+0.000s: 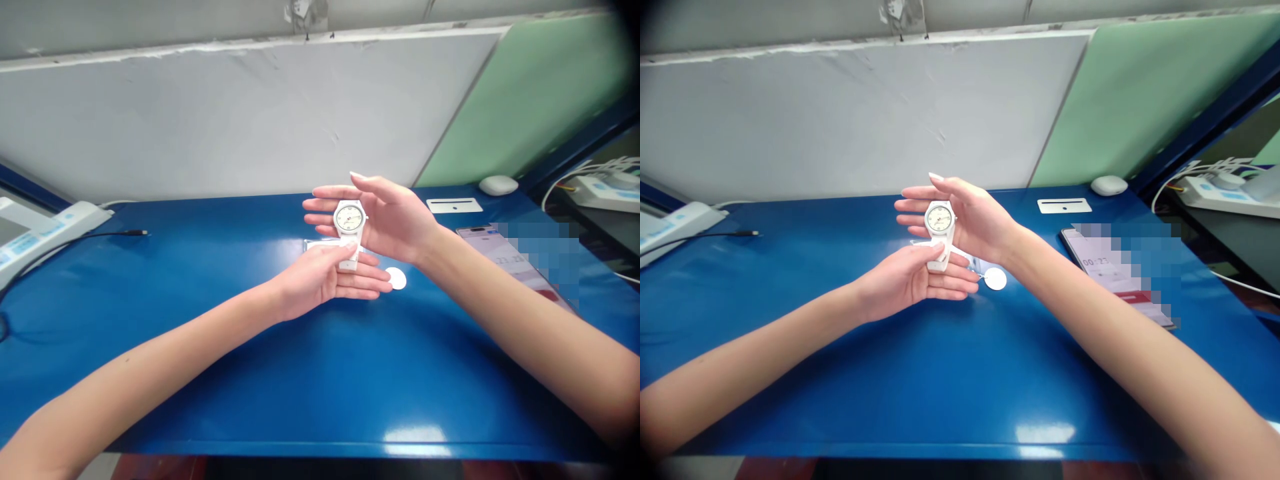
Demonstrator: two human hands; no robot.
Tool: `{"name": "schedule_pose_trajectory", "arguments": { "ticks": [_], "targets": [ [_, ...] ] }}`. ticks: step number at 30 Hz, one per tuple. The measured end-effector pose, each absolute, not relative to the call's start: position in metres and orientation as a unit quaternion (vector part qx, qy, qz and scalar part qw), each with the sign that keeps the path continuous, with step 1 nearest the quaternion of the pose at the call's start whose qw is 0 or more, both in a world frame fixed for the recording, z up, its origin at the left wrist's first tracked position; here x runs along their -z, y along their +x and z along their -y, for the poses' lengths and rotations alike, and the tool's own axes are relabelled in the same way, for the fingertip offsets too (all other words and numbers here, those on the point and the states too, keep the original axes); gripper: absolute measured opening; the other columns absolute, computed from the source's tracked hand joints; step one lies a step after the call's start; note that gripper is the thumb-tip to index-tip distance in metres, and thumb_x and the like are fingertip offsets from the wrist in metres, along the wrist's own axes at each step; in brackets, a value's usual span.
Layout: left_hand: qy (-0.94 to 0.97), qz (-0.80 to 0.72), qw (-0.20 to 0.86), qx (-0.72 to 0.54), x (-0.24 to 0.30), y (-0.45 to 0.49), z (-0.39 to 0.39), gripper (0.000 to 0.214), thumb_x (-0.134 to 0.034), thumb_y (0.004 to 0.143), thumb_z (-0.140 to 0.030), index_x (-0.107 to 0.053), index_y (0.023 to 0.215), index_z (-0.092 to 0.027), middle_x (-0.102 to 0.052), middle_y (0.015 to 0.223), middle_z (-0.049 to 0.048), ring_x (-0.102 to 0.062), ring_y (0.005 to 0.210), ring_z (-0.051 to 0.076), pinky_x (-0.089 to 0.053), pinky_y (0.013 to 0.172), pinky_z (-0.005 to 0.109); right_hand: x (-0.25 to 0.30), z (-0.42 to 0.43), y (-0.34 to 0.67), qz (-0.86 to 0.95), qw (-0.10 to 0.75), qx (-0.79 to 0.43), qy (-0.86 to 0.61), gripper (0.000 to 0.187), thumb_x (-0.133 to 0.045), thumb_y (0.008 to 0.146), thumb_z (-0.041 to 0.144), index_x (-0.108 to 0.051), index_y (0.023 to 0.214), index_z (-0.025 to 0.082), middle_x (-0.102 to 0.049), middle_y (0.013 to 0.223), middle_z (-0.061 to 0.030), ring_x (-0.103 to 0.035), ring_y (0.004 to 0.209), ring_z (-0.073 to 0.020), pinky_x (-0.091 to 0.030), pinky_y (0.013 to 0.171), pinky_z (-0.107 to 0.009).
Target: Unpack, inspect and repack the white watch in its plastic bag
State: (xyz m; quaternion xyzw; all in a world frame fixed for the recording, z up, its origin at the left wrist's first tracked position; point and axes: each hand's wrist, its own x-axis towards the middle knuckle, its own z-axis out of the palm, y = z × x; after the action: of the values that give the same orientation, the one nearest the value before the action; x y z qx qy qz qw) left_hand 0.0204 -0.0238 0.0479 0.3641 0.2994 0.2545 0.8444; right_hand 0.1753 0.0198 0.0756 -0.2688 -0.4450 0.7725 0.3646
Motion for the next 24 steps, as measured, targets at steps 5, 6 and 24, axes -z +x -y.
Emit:
{"name": "schedule_pose_trajectory", "arguments": {
  "ticks": [5,6,24],
  "targets": [
    [0.362,-0.300,0.846,-0.251,-0.048,0.020,0.024,0.039,-0.040,0.104,-0.032,-0.067,0.100,-0.004,-0.075,0.098,0.0191,-0.074,0.087,0.022,-0.056,0.084,0.034,-0.077,-0.020,0.176,0.445,0.362,-0.771,-0.275,0.037,-0.050,0.093,0.046,-0.070,0.104,0.017,-0.071,0.121,-0.0104,-0.067,0.111,-0.0268,-0.049,0.105,-0.047],
    [0.362,-0.299,0.846,-0.252,-0.048,0.020,0.024,0.039,-0.040,0.104,-0.032,-0.067,0.100,-0.004,-0.075,0.098,0.0191,-0.074,0.087,0.022,-0.056,0.084,0.034,-0.077,-0.020,0.176,0.448,0.362,-0.769,-0.276,0.037,-0.049,0.093,0.046,-0.070,0.104,0.017,-0.071,0.121,-0.0106,-0.067,0.111,-0.0270,-0.050,0.104,-0.047],
    [0.519,-0.369,0.679,-0.365,-0.061,0.010,0.018,0.024,-0.053,0.099,-0.030,-0.064,0.103,-0.009,-0.074,0.102,0.0154,-0.072,0.098,0.024,-0.054,0.095,0.040,-0.093,-0.019,0.191,0.592,0.425,-0.607,-0.316,0.032,-0.057,0.089,0.049,-0.070,0.102,0.023,-0.072,0.116,-0.0085,-0.063,0.115,-0.0312,-0.053,0.096,-0.052]
  ]
}}
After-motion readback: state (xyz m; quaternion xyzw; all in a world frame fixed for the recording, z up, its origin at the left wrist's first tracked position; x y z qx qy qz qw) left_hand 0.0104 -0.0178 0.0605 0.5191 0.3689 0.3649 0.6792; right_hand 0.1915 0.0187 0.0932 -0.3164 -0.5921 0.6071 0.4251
